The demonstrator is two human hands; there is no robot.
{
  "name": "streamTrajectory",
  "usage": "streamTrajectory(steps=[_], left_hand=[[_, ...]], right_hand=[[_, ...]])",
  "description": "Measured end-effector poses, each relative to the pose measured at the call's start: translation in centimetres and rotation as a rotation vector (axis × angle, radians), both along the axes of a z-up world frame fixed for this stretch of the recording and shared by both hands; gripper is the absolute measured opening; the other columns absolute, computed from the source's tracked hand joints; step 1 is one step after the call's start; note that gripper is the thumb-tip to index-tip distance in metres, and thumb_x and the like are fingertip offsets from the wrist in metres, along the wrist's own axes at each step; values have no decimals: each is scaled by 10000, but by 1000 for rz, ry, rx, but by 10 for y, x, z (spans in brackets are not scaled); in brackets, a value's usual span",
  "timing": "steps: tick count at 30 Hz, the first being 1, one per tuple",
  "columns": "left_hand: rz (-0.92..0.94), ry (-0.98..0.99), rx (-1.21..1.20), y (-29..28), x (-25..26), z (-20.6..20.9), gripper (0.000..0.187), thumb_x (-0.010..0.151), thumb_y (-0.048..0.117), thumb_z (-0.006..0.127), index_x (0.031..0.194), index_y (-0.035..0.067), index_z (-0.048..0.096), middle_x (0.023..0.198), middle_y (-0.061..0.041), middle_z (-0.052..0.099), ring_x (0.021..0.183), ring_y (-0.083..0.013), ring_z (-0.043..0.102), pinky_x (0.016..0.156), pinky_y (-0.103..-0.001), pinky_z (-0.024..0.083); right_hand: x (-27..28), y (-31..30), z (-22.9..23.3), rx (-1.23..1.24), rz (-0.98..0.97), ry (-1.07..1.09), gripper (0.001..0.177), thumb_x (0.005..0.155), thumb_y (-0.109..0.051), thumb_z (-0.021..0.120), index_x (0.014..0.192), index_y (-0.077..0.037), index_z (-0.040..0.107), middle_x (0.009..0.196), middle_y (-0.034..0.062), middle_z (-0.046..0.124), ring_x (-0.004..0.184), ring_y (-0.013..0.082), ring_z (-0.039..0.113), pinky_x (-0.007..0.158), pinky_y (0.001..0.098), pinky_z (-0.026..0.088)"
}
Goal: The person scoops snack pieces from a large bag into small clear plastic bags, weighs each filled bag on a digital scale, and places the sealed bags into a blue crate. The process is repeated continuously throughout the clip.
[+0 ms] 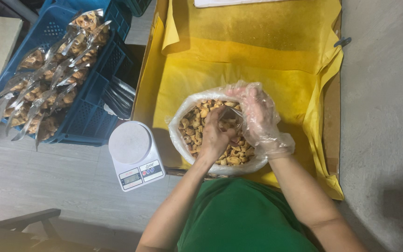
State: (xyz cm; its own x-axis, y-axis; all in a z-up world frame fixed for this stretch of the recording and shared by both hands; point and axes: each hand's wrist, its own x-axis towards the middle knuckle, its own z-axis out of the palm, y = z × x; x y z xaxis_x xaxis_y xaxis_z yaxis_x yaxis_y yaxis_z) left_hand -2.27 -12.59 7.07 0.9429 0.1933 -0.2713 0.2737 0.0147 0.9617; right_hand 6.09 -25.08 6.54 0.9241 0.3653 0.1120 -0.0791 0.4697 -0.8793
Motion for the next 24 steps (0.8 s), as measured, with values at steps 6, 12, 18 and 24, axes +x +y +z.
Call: streamTrajectory(steps=[6,12,18,24], left_hand=[[23,29,21,39,-9,30,618,850,-60,601,1453,-6,476,1353,-165,577,708,-231,736,554,-298,671],[98,-127,67,85,-34,68,628,831,-56,584,1448,-44,472,1408,-166,549,726,-188,718,618,-286,660],[195,-92,103,94,-32,72,607,804,-79,573,1409,-71,518,1417,-167,479,718,-207,727,624,-284,641],[203,-112,92,106,-40,76,592,822,-77,579,1410,-78,509,1426,-168,474,737,-207,732,636,-280,645]], right_hand=[[5,-40,-28,-508,7,229,657,891,-588,612,1342,-109,592,1453,160,597,1405,282,517,1194,510,343],[-13,-7,-83,-1696,504,-465,979,796,-885,459,1567,-334,211,1644,173,154,1491,441,193,1183,619,185],[-42,32,-87,-1820,849,-461,1102,706,-957,324,1613,-435,-21,1691,165,-48,1461,516,149,1129,575,339],[-21,2,-136,-1723,776,-692,658,988,-707,302,1535,-359,417,1667,60,313,1484,292,353,1187,480,407]])
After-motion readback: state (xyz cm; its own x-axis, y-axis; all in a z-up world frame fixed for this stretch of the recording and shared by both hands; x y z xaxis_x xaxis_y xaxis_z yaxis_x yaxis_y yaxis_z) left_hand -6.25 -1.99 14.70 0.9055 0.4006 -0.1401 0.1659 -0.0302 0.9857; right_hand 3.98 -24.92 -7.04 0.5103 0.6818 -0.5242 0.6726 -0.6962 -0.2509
